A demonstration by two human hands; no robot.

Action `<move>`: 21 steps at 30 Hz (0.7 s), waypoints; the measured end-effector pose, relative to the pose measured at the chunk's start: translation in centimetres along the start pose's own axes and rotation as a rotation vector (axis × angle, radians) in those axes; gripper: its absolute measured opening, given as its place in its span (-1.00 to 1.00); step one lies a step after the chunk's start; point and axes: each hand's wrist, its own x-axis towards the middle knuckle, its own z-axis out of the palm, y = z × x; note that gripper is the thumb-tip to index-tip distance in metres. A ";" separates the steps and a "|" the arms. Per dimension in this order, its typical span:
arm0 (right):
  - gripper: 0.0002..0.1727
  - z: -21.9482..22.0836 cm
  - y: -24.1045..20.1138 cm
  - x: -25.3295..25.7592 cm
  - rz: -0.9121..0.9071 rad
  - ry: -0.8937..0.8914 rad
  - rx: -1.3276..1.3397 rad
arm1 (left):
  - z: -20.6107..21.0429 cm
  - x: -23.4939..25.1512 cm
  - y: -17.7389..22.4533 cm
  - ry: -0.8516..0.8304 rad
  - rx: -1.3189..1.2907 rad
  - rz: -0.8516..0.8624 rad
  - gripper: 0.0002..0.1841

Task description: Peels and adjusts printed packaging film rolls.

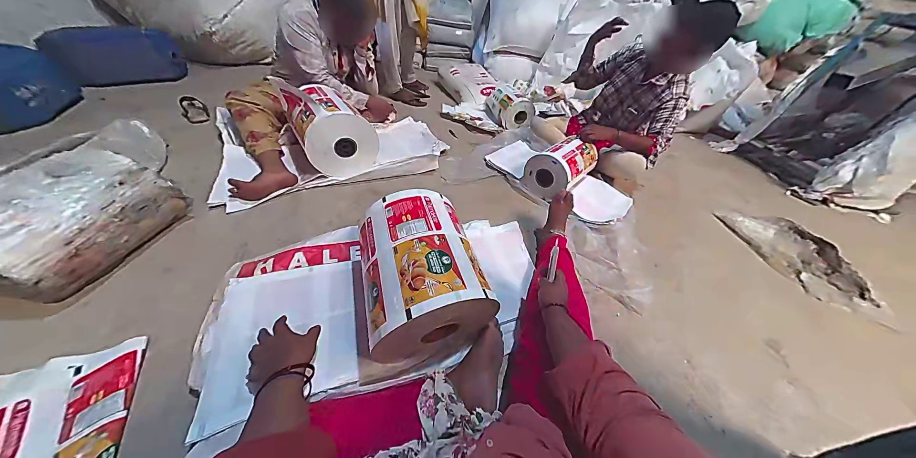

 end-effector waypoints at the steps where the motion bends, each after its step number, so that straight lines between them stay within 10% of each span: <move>1: -0.63 0.0 0.0 0.1 0.014 0.012 0.016 | 0.0 0.0 0.0 -0.017 -0.008 0.006 -0.16; 21: -0.61 0.9 -0.3 0.3 0.071 0.032 0.086 | -0.5 -0.5 2.0 -0.215 -0.411 0.223 -0.41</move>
